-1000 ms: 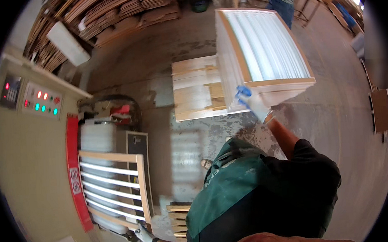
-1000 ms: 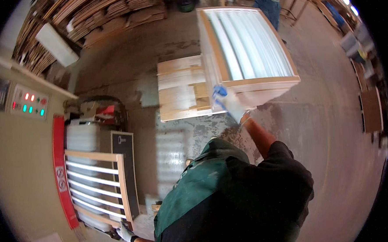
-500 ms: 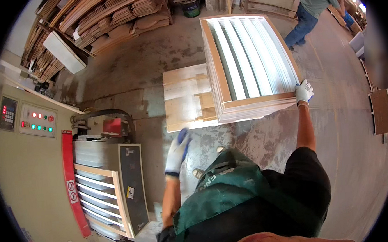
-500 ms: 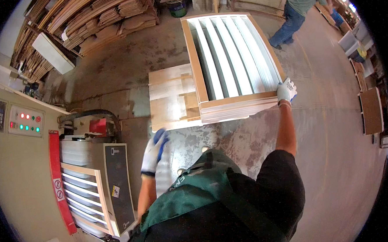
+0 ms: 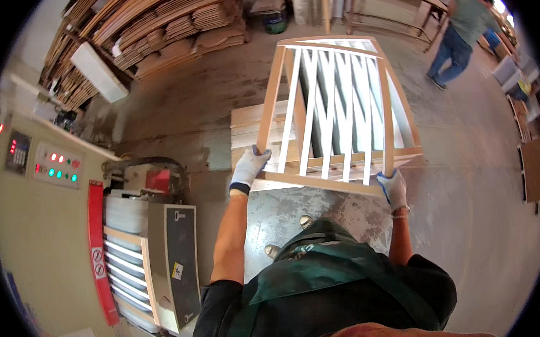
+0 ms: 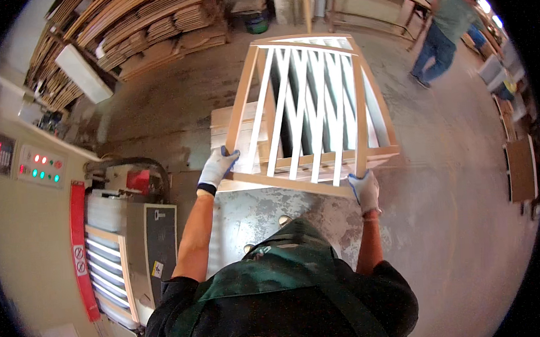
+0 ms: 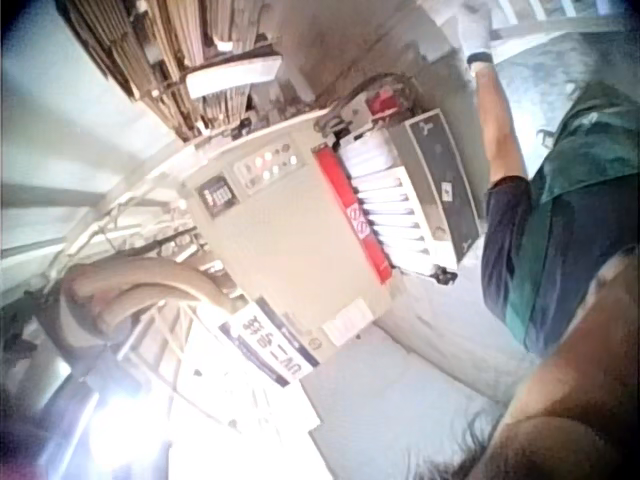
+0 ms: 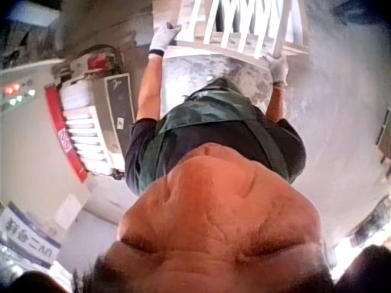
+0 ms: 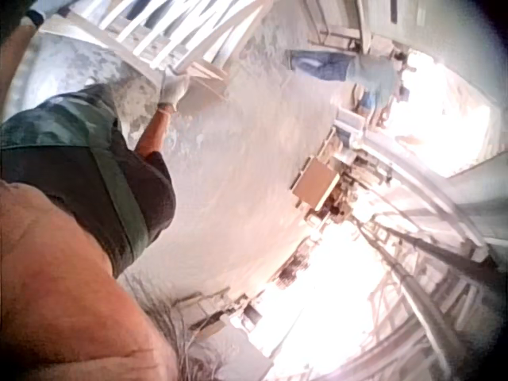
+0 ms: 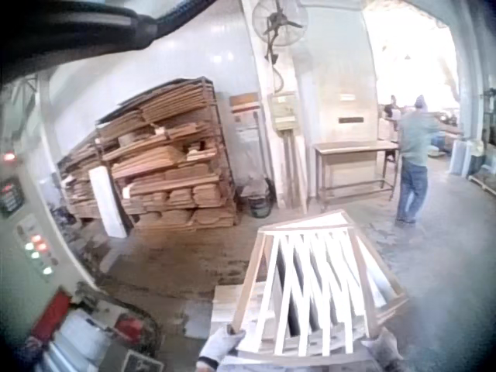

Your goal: The person repeatedly picks up a wooden frame with vertical slats, places it onto a conveyor belt machine, and retrieves it after it passes through. The person stacks the processed frames on a pile to the right. The task involves continuous handling of the frames in a repetitive loop.

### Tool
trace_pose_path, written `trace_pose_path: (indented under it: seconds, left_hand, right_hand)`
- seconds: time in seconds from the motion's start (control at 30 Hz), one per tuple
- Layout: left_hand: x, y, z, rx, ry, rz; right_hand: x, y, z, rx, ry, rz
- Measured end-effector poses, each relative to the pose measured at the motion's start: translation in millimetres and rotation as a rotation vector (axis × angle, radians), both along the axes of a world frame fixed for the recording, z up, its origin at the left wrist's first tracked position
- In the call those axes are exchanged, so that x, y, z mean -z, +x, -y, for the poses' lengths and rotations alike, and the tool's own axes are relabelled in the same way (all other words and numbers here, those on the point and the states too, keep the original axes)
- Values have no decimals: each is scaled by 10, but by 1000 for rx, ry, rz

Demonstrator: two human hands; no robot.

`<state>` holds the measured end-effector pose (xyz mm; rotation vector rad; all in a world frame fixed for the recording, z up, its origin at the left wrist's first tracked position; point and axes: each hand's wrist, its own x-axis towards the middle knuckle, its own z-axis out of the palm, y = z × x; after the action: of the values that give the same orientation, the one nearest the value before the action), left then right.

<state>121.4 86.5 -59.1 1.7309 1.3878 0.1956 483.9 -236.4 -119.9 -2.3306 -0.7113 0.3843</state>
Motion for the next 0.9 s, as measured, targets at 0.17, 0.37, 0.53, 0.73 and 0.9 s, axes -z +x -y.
trace_pose_path:
  seconds: [0.17,0.37,0.53,0.73,0.9]
  left_hand:
    - [369,-878,655,-170,4,-78]
    - [66,-1763,1908,-459,153,107]
    - [-307,-2288,2891,-843,198,70]
    - [-327,-2576,3983,-1327,189,206]
    - [-300,-2614,4788,-1541,207,156]
  right_hand:
    - [-111,-566,159,24,251,-371]
    - [-120,-902,95,-259,312,-531]
    - [-122,-1323,-518,-544,175,-605]
    - [-153,-2131,-1265,-939,83,-491]
    - [-347,-2914,-1532,-1250,76,-401]
